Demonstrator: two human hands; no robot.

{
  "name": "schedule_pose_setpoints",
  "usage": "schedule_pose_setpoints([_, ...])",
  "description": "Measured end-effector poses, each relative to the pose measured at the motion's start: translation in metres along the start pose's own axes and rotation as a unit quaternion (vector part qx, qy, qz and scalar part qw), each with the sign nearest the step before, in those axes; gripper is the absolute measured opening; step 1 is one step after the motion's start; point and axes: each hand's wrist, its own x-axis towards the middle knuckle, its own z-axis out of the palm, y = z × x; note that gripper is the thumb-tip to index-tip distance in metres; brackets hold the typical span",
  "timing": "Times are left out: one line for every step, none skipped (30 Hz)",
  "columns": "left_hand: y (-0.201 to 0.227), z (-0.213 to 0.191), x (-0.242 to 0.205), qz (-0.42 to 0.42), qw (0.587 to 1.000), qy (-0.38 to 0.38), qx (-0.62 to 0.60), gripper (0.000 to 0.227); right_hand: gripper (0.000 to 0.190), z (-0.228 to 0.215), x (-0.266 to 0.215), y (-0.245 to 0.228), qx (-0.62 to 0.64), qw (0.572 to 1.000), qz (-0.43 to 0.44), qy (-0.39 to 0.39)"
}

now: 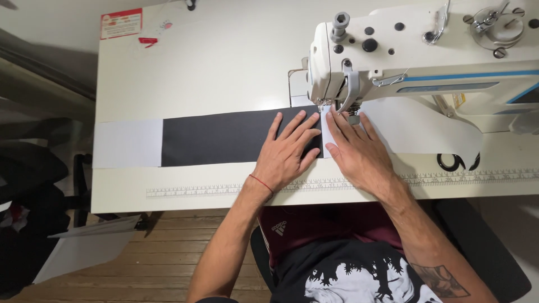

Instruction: Cutting and aligning leather strips at a sewing station in preparation for assembly

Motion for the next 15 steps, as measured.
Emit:
schedule_pose_setpoints([-0.001, -0.002, 0.000, -0.006, 1.000, 0.000, -0.010, 0.041, 0.068, 0.003, -0.001, 0.002, -0.009, 1.000, 0.000, 0.002])
schedule_pose_setpoints([-0.002, -0.003, 0.000, -0.009, 1.000, -0.003, -0.011, 0.041, 0.068, 0.002, 0.000, 0.001, -0.007, 1.000, -0.001, -0.003])
schedule_pose_setpoints([-0.003, -0.004, 0.001, -0.008, 1.000, -0.009, -0.013, 0.043, 0.068, 0.000, 0.000, 0.000, -0.007, 1.000, -0.002, -0.001])
schedule_pose_setpoints([-0.004, -0.005, 0.002, -0.004, 1.000, -0.016, -0.016, 0.045, 0.068, -0.001, 0.001, -0.001, -0.008, 1.000, 0.000, 0.003])
schedule_pose_setpoints([-0.005, -0.006, 0.002, -0.005, 1.000, -0.018, -0.017, 0.045, 0.068, 0.002, 0.002, 0.001, -0.007, 1.000, 0.001, 0.000])
schedule_pose_setpoints([-0.006, -0.007, 0.002, -0.005, 1.000, -0.019, -0.019, 0.045, 0.068, 0.004, 0.002, 0.004, -0.005, 1.000, 0.001, -0.004])
schedule_pose_setpoints([-0.006, -0.008, 0.003, -0.005, 1.000, -0.020, -0.020, 0.046, 0.069, 0.007, 0.001, 0.006, -0.004, 1.000, 0.002, -0.008])
schedule_pose_setpoints([-0.006, -0.008, 0.003, -0.004, 1.000, -0.022, -0.022, 0.046, 0.069, 0.009, 0.001, 0.007, -0.003, 1.000, 0.004, -0.010])
schedule_pose_setpoints([-0.006, -0.008, 0.003, -0.006, 0.999, -0.025, -0.022, 0.046, 0.069, 0.010, 0.000, 0.008, -0.008, 1.000, 0.005, -0.010])
schedule_pose_setpoints([-0.006, -0.009, 0.004, -0.006, 0.999, -0.027, -0.020, 0.046, 0.069, 0.012, 0.000, 0.009, -0.013, 1.000, 0.006, -0.009])
schedule_pose_setpoints([-0.007, -0.011, 0.006, -0.004, 0.999, -0.029, -0.021, 0.046, 0.069, 0.012, 0.001, 0.010, -0.012, 1.000, 0.009, -0.009])
schedule_pose_setpoints([-0.007, -0.012, 0.006, -0.007, 0.999, -0.033, -0.024, 0.047, 0.069, 0.013, 0.000, 0.011, -0.016, 1.000, 0.007, -0.009])
schedule_pose_setpoints([-0.007, -0.013, 0.006, -0.010, 0.999, -0.037, -0.027, 0.048, 0.069, 0.014, 0.000, 0.011, -0.020, 1.000, 0.005, -0.010])
schedule_pose_setpoints([-0.007, -0.013, 0.006, -0.011, 0.999, -0.038, -0.029, 0.048, 0.069, 0.013, 0.001, 0.011, -0.019, 1.000, 0.004, -0.012])
schedule_pose_setpoints([-0.008, -0.013, 0.007, -0.014, 0.999, -0.043, -0.027, 0.048, 0.069, 0.011, 0.003, 0.011, -0.016, 1.000, 0.004, -0.014])
